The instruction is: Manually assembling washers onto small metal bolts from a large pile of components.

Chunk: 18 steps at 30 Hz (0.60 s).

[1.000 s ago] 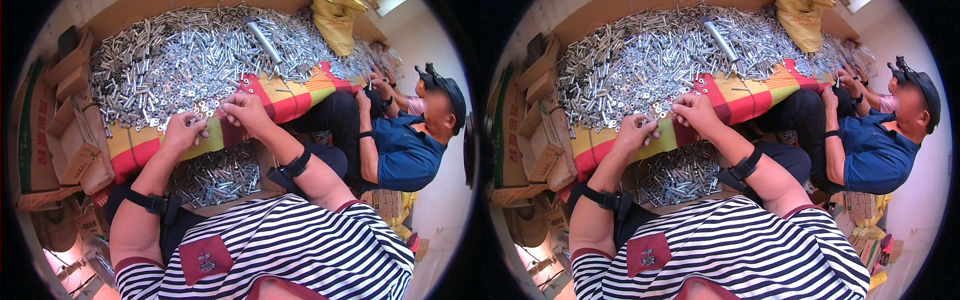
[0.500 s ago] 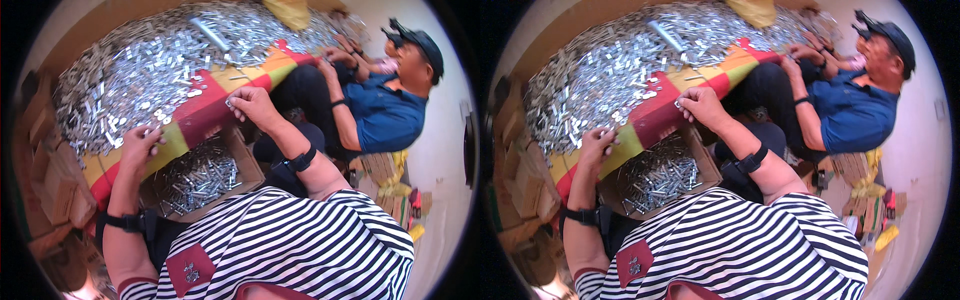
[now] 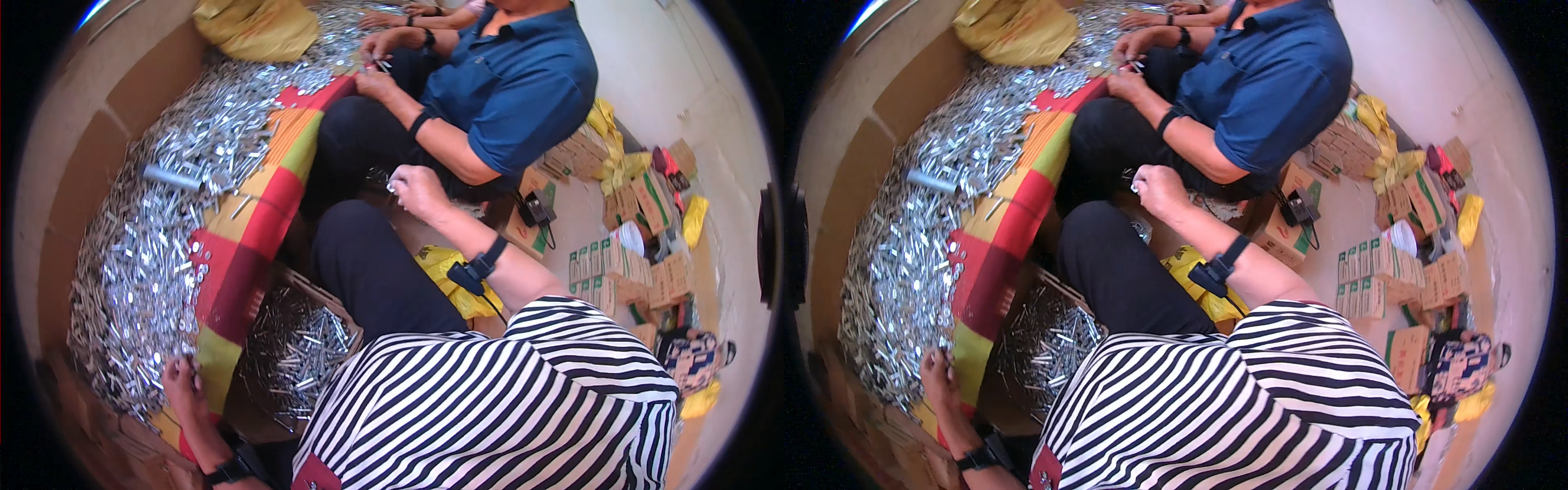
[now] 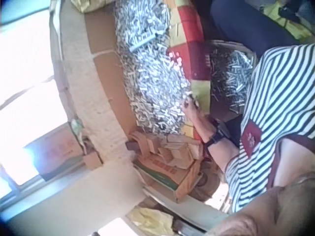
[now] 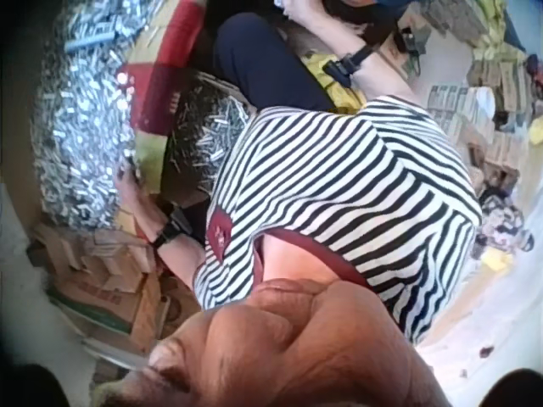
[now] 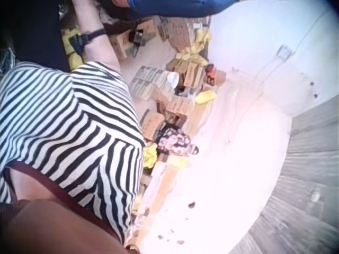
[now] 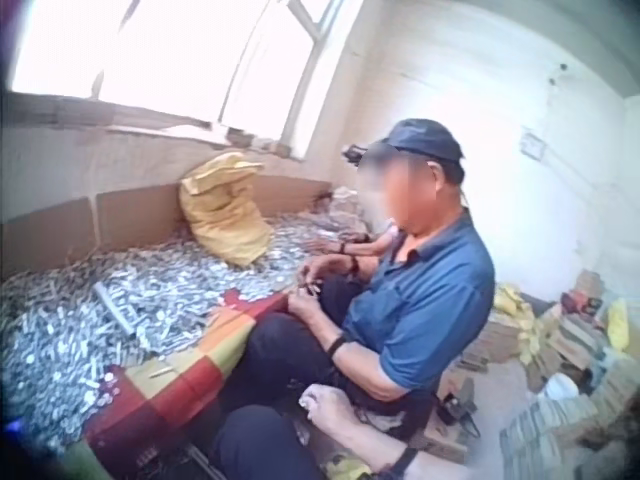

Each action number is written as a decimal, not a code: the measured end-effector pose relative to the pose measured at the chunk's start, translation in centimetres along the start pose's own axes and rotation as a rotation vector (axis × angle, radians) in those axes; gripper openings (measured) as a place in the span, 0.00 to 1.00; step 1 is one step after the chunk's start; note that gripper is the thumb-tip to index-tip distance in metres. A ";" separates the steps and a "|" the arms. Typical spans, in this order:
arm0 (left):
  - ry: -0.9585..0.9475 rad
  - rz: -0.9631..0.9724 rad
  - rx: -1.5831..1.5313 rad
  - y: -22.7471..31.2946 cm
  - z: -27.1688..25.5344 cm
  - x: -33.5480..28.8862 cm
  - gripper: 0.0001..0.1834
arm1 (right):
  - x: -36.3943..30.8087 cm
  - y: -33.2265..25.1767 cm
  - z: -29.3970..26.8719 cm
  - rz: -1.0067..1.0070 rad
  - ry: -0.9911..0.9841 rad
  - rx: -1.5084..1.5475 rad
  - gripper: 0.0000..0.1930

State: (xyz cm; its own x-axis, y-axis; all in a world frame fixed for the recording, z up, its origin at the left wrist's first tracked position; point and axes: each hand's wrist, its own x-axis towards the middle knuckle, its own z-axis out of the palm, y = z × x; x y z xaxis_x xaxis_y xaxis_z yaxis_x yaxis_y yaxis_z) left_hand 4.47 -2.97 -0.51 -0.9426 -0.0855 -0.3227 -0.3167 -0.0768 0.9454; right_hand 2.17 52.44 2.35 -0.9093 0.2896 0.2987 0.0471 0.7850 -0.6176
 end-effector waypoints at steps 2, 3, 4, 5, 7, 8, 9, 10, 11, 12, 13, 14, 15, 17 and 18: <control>0.034 0.034 -0.049 -0.9 -1.3 0.3 0.07 | 0.3 2.7 1.1 -0.020 0.023 -0.109 0.05; 0.010 0.044 -0.033 -1.5 -2.4 0.6 0.07 | 0.5 3.8 1.9 -0.030 0.031 -0.149 0.06; 0.011 0.085 -0.087 -2.3 -3.9 1.0 0.08 | 0.7 4.5 2.8 0.019 0.013 -0.108 0.06; 0.012 0.126 -0.144 -2.7 -4.7 1.3 0.09 | 0.7 5.1 3.6 0.055 0.003 -0.103 0.06; -0.023 0.128 -0.175 -2.7 -4.8 1.5 0.09 | 1.0 6.5 4.9 0.126 -0.027 -0.114 0.06; -0.038 0.124 -0.217 -2.6 -4.8 1.8 0.10 | 1.0 7.0 5.3 0.143 -0.033 -0.110 0.07; -0.032 0.128 -0.212 -2.3 -4.5 1.6 0.10 | 1.1 7.3 5.8 0.141 -0.034 -0.102 0.07; -0.025 0.107 -0.189 -1.9 -3.7 1.2 0.08 | 1.2 7.6 6.4 0.100 -0.004 -0.118 0.07; -0.014 0.087 -0.169 -1.5 -2.9 0.8 0.05 | 1.2 7.8 6.8 0.057 0.025 -0.134 0.07; -0.009 0.067 -0.173 -0.8 -2.1 0.2 0.06 | 1.5 8.3 7.1 0.021 0.035 -0.123 0.07; 0.010 0.062 -0.143 -0.6 -2.2 0.0 0.07 | 1.9 8.0 7.3 -0.035 -0.005 -0.149 0.07; 0.039 0.055 -0.115 -0.7 -2.4 0.0 0.07 | 2.1 7.5 7.2 0.014 -0.019 -0.073 0.06; 0.180 0.047 -0.102 0.0 -1.1 -0.7 0.08 | 2.2 6.1 6.8 0.145 -0.045 0.182 0.06; 0.071 0.052 -0.059 0.0 -1.1 -0.1 0.08 | 2.1 3.3 4.8 0.239 0.037 0.404 0.05; 0.101 0.036 -0.056 0.6 0.3 0.1 0.07 | 2.5 1.9 3.2 0.222 0.024 0.390 0.05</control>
State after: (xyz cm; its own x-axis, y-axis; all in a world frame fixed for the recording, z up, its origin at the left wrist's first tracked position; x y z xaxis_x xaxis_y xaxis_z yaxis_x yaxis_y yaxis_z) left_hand 4.17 -2.72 0.09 -0.9370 -0.1883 -0.2944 -0.2740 -0.1270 0.9533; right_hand -1.29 52.88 -0.42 -0.8846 0.4441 0.1421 0.0765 0.4389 -0.8953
